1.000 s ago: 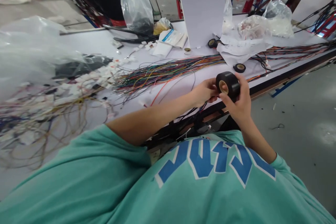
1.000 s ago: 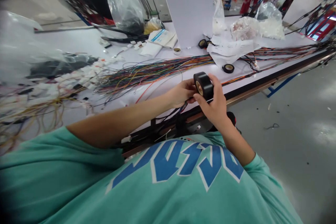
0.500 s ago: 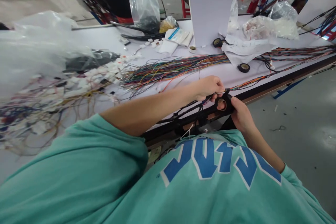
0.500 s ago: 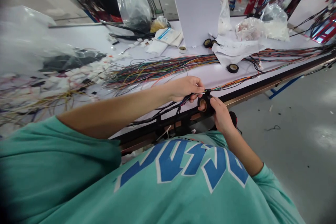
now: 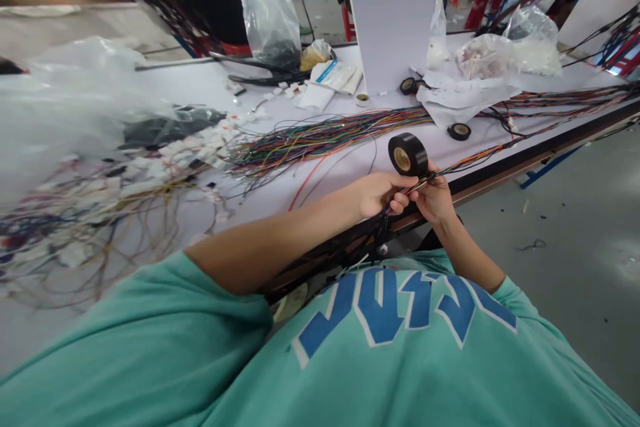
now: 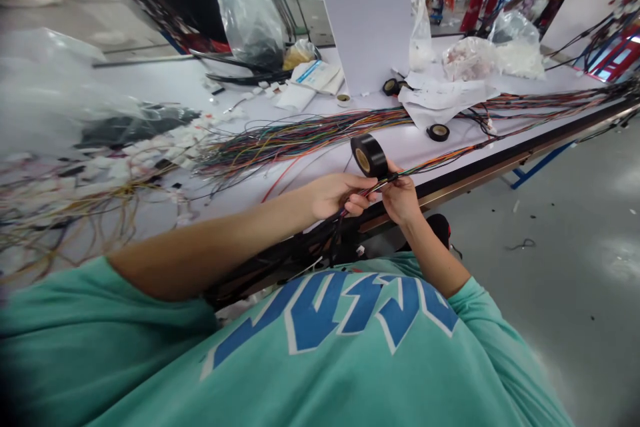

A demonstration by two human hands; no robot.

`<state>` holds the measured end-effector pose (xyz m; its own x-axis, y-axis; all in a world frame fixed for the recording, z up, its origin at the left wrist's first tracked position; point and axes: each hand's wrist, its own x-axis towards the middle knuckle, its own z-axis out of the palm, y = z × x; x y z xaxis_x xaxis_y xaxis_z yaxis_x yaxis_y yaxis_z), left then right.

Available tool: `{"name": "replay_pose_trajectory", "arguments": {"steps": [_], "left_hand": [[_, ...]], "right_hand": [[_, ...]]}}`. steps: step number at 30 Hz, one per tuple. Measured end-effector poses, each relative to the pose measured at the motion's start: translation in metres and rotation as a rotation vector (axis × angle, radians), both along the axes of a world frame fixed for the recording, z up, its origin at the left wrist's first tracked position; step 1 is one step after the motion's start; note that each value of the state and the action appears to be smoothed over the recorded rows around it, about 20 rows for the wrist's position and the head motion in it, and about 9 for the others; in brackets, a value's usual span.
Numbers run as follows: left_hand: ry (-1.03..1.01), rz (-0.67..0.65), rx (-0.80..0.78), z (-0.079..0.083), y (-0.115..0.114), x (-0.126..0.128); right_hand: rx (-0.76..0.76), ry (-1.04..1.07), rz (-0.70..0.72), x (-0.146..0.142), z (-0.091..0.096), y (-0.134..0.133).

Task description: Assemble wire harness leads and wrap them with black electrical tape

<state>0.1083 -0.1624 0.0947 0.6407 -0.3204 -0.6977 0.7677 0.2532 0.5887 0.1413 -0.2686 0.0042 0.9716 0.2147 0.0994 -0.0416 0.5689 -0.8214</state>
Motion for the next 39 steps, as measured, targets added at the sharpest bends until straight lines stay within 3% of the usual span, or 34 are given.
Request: {"name": "replay_pose_trajectory", "arguments": {"steps": [3, 6, 9, 11, 14, 17, 20, 23, 28, 33, 36, 39], "left_hand": [[-0.063, 0.021, -0.033, -0.008, 0.001, 0.003], [-0.205, 0.047, -0.005, -0.013, 0.002, 0.004], [-0.273, 0.048, 0.03, -0.015, 0.004, 0.005], [-0.285, 0.039, 0.066, -0.015, 0.004, 0.004], [-0.33, 0.025, 0.114, -0.017, 0.002, 0.002], [-0.392, 0.009, 0.145, -0.021, -0.002, -0.002], [-0.381, -0.004, 0.196, -0.026, -0.005, -0.004], [-0.369, -0.006, 0.224, -0.031, -0.004, -0.004], [-0.388, -0.028, 0.185, -0.027, 0.002, 0.0], [-0.37, -0.057, 0.199, -0.019, 0.003, 0.002], [-0.35, -0.004, 0.175, -0.017, 0.001, -0.001], [-0.314, 0.075, 0.132, -0.016, -0.001, -0.008]], "right_hand": [[-0.017, -0.074, -0.029, -0.003, -0.001, -0.005], [-0.135, -0.083, -0.091, -0.012, -0.002, -0.025], [-0.339, -0.067, -0.273, -0.024, 0.001, -0.049], [-0.461, -0.199, -0.408, -0.03, 0.009, -0.057], [-0.659, -0.484, -0.431, -0.03, 0.029, -0.05], [-0.809, -0.572, -0.375, -0.02, 0.046, -0.032], [-0.766, -0.518, -0.303, -0.008, 0.051, -0.023], [-0.649, -0.395, -0.217, -0.007, 0.05, -0.03], [-0.54, -0.289, -0.137, -0.039, 0.048, -0.059], [-0.63, -0.163, -0.03, -0.07, 0.028, -0.066], [-0.707, -0.113, -0.062, -0.064, 0.012, -0.055], [-0.625, -0.096, -0.08, -0.047, 0.001, -0.043]]}}
